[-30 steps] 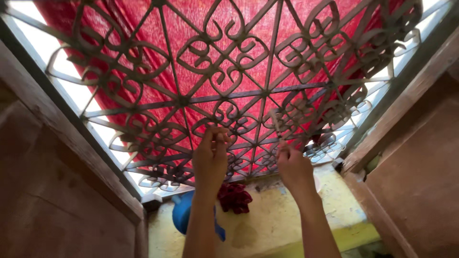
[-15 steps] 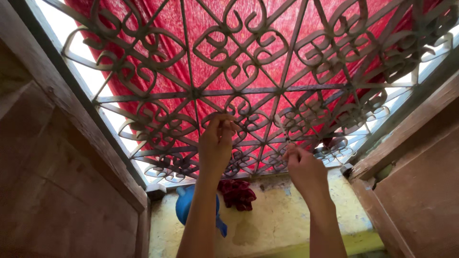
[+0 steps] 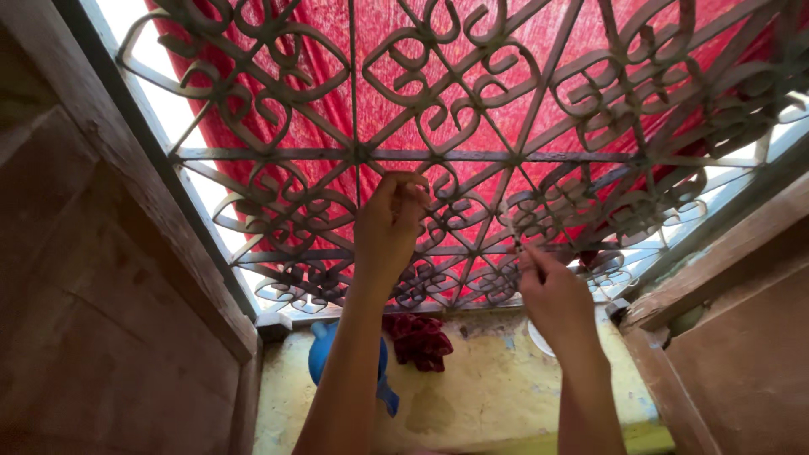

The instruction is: The person paints a decorative metal window grille using a small brush. They dip the brush into a blue container of paint and apply it to the intricate patterns of the grille, occasionally wiping the surface with a red cloth.

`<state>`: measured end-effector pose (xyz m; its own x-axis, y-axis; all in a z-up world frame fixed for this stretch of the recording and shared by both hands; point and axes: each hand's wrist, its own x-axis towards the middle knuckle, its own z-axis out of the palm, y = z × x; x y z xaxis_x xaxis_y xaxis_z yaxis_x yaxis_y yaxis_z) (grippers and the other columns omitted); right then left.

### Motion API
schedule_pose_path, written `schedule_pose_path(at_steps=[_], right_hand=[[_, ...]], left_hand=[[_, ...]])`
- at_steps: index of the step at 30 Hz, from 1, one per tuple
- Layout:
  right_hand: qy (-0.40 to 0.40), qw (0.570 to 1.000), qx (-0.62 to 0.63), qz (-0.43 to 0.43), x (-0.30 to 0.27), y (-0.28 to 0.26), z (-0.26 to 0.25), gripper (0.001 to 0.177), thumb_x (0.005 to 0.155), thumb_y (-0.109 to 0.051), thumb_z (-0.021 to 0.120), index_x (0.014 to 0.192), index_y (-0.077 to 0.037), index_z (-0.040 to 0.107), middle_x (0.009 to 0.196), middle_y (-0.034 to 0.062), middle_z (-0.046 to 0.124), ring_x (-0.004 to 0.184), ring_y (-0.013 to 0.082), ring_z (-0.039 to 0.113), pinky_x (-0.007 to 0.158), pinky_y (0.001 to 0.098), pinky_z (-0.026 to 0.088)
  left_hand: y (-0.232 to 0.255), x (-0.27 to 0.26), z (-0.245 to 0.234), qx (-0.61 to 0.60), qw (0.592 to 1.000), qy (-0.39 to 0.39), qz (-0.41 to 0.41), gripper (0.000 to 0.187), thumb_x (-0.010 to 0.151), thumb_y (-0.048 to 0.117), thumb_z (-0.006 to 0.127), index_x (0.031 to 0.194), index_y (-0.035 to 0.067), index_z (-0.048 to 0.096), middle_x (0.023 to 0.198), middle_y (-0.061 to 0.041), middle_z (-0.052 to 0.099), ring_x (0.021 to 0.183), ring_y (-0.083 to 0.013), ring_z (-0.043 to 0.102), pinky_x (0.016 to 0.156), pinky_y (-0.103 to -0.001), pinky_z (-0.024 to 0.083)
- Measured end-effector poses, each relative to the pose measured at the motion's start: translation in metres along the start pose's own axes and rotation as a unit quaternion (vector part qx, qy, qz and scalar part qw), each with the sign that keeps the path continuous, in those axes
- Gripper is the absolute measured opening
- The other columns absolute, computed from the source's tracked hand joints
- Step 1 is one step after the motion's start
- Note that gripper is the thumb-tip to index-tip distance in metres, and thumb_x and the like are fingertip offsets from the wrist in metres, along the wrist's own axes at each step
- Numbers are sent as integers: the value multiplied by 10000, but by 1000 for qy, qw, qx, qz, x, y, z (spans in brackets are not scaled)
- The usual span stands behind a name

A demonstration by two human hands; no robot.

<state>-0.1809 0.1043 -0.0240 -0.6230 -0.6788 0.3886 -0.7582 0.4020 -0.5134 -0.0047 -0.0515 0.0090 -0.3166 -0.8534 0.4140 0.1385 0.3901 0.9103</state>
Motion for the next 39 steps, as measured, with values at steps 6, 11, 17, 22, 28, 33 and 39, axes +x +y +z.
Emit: schedule_pose_path(at_steps=[6,11,17,22,28,33,39], right_hand=[[-75,983,124,111,21,-35,-32,370,999,-411,522,1188,-212,771,602,60,668,552,171,673,596,368,518],[-182,959,144,161,11,-32,-21,384,1014,-403,483,1157,-194,771,539,53,580,438,187,592,485,348,481],[-195,941,229,153,25,-14,-14,393,1026,-385,472,1131,-166,782,530,11,507,420,130,460,433,340,374],[-155,973,133,103,16,-18,-4,403,1032,-382,447,1125,-157,768,491,29,535,396,128,541,455,314,443],[-174,961,166,135,28,-6,-15,399,1036,-395,471,1162,-200,795,602,103,564,513,239,536,546,434,442],[-134,986,79,51,22,-6,16,385,1008,-383,455,1165,-236,775,620,126,675,594,274,685,624,418,519],[-148,987,49,41,30,-17,-1,409,1036,-390,430,1173,-255,791,575,116,632,589,278,669,622,436,509]], left_hand=[[2,10,-4,-21,996,-5,84,205,1105,206,518,1103,68,670,888,-7,728,811,-61,676,743,-250,543],[8,6,-7,43,999,2,5,246,1065,225,504,1118,93,705,849,2,744,679,-71,615,649,-258,515],[5,3,-3,21,999,-14,36,221,1079,207,503,1143,89,678,856,-7,747,659,-59,599,720,-235,549],[3,3,5,36,996,-31,75,202,1036,164,516,1113,69,677,817,-19,749,679,-60,655,629,-264,524],[4,1,2,64,996,-29,63,201,1028,174,527,1102,57,673,798,-16,741,611,-83,627,570,-279,478],[0,-3,1,58,995,-30,80,202,1019,173,553,1131,55,673,831,-27,737,680,-82,644,631,-271,500],[6,5,-16,17,999,-36,7,223,1063,231,518,1129,74,663,891,-2,743,835,-58,703,726,-250,560]])
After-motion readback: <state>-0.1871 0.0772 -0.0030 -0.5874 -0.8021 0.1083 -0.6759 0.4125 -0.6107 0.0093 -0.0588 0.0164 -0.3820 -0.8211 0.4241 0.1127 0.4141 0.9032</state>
